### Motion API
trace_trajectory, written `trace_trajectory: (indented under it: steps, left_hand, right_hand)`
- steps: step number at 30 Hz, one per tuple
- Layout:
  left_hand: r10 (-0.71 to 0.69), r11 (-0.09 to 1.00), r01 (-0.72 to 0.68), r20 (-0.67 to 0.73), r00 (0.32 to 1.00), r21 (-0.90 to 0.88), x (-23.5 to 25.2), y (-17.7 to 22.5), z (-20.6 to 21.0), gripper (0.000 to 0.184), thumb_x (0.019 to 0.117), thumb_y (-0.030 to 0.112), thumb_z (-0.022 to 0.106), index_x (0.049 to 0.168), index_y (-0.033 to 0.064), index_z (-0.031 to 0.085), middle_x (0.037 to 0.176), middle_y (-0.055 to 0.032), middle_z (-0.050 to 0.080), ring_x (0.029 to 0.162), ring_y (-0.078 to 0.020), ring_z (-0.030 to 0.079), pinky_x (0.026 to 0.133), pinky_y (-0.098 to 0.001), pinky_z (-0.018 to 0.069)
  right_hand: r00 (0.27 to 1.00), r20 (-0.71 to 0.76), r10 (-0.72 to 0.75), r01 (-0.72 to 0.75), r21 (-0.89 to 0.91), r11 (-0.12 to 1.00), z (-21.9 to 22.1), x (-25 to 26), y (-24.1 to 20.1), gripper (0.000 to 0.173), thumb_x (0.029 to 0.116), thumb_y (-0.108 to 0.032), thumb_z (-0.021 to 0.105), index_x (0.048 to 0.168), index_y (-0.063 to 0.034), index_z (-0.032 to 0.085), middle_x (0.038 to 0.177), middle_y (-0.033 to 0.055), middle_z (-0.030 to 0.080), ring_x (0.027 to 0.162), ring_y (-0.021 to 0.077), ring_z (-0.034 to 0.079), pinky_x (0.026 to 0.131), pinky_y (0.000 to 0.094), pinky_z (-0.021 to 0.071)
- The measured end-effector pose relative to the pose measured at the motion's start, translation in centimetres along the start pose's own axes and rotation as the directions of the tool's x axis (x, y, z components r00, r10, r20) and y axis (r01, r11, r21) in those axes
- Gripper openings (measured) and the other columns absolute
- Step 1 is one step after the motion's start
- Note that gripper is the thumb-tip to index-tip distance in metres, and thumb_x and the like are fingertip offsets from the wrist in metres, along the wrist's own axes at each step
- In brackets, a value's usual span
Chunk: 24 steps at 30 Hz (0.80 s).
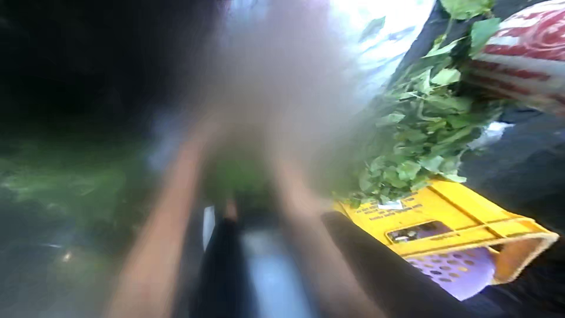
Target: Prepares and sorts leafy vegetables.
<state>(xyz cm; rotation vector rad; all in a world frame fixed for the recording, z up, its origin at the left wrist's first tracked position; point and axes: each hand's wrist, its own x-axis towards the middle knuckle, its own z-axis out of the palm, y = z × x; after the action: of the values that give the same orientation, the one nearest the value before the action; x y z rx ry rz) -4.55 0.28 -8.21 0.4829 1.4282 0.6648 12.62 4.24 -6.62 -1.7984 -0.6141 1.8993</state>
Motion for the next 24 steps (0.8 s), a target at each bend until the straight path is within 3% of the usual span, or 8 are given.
trace_trajectory:
  steps: [3, 5, 7, 9, 13, 18, 21, 24]
  left_hand:
    - [-0.058, 0.983, 0.058, 0.004, 0.998, -0.175, -4.3, 8.8, 1.4, 0.060, 0.0759, 0.023, 0.081, 0.129, 0.0056, 0.057, 0.103, -0.0023, 0.071, 0.091, -0.0099, 0.069, 0.082, -0.0316, 0.0607]
    - [0.010, 0.930, 0.011, 0.054, 0.998, -0.368, -7.6, 14.5, 2.6, 0.054, 0.0712, 0.026, 0.084, 0.117, 0.0102, 0.060, 0.093, 0.0022, 0.073, 0.082, -0.0056, 0.070, 0.074, -0.0265, 0.0616]
    - [0.091, 0.844, -0.030, 0.087, 0.992, -0.535, -11.7, 20.6, 4.5, 0.044, 0.0710, 0.027, 0.086, 0.107, 0.0123, 0.066, 0.090, 0.0019, 0.075, 0.081, -0.0059, 0.073, 0.073, -0.0257, 0.0624]
    - [0.109, 0.810, -0.040, 0.084, 0.990, -0.584, -15.8, 27.1, 6.7, 0.039, 0.0711, 0.032, 0.086, 0.102, 0.0141, 0.071, 0.088, 0.0016, 0.075, 0.078, -0.0065, 0.073, 0.071, -0.0258, 0.0625]
    - [0.078, 0.895, -0.019, 0.115, 0.990, -0.446, -23.5, 39.3, 12.0, 0.055, 0.0689, 0.040, 0.086, 0.112, 0.0124, 0.066, 0.087, -0.0010, 0.073, 0.077, -0.0095, 0.072, 0.070, -0.0297, 0.0622]
    - [0.178, 0.983, -0.171, 0.100, 0.979, -0.072, -33.1, 57.0, 23.5, 0.075, 0.0752, 0.028, 0.079, 0.135, -0.0056, 0.050, 0.103, -0.0122, 0.073, 0.090, -0.0179, 0.073, 0.082, -0.0377, 0.0628]
    - [0.284, 0.957, -0.287, 0.051, 0.957, 0.046, -39.5, 63.7, 29.5, 0.067, 0.0759, 0.017, 0.077, 0.132, -0.0094, 0.050, 0.107, -0.0134, 0.068, 0.094, -0.0139, 0.068, 0.086, -0.0329, 0.0581]
    - [0.449, 0.894, -0.447, 0.066, 0.891, -0.044, -42.0, 67.3, 33.6, 0.054, 0.0742, 0.012, 0.076, 0.121, -0.0079, 0.056, 0.100, -0.0079, 0.070, 0.091, -0.0090, 0.068, 0.083, -0.0279, 0.0583]
  right_hand:
    - [0.987, 0.007, -0.160, 0.159, 0.025, 0.987, 0.0, -3.7, -4.9, 0.078, 0.0742, -0.022, 0.093, 0.138, -0.0026, 0.053, 0.121, 0.0109, 0.070, 0.112, 0.0191, 0.069, 0.097, 0.0400, 0.0606]
    - [0.991, -0.005, -0.133, 0.132, 0.105, 0.986, -0.1, -8.8, -12.2, 0.073, 0.0739, -0.014, 0.092, 0.135, -0.0033, 0.055, 0.116, 0.0113, 0.071, 0.106, 0.0199, 0.071, 0.093, 0.0401, 0.0616]
    - [0.998, -0.010, -0.064, 0.065, 0.096, 0.993, -1.6, -14.6, -19.2, 0.067, 0.0800, -0.026, 0.088, 0.135, -0.0110, 0.052, 0.112, 0.0040, 0.069, 0.099, 0.0133, 0.069, 0.083, 0.0322, 0.0593]
    - [1.000, -0.013, 0.023, -0.020, 0.196, 0.980, -3.1, -19.0, -26.6, 0.059, 0.0733, -0.020, 0.090, 0.125, -0.0157, 0.061, 0.105, -0.0003, 0.072, 0.093, 0.0108, 0.070, 0.079, 0.0311, 0.0603]
    - [0.996, -0.056, 0.063, -0.049, 0.227, 0.973, -6.2, -27.6, -38.7, 0.066, 0.0707, -0.013, 0.090, 0.128, -0.0050, 0.060, 0.110, 0.0110, 0.071, 0.099, 0.0192, 0.069, 0.085, 0.0385, 0.0594]
    - [0.965, -0.159, -0.209, 0.240, 0.212, 0.947, -10.2, -39.7, -52.2, 0.070, 0.0746, 0.002, 0.083, 0.137, 0.0030, 0.050, 0.120, 0.0140, 0.067, 0.107, 0.0156, 0.067, 0.093, 0.0350, 0.0584]
    - [0.950, -0.164, -0.266, 0.307, 0.334, 0.891, -13.8, -45.8, -57.3, 0.066, 0.0771, 0.005, 0.080, 0.136, 0.0030, 0.050, 0.117, 0.0129, 0.068, 0.105, 0.0154, 0.067, 0.093, 0.0338, 0.0574]
    - [0.897, -0.166, -0.409, 0.439, 0.428, 0.790, -17.6, -48.7, -61.4, 0.049, 0.0802, 0.005, 0.078, 0.125, 0.0047, 0.058, 0.107, 0.0113, 0.073, 0.097, 0.0169, 0.071, 0.089, 0.0355, 0.0604]
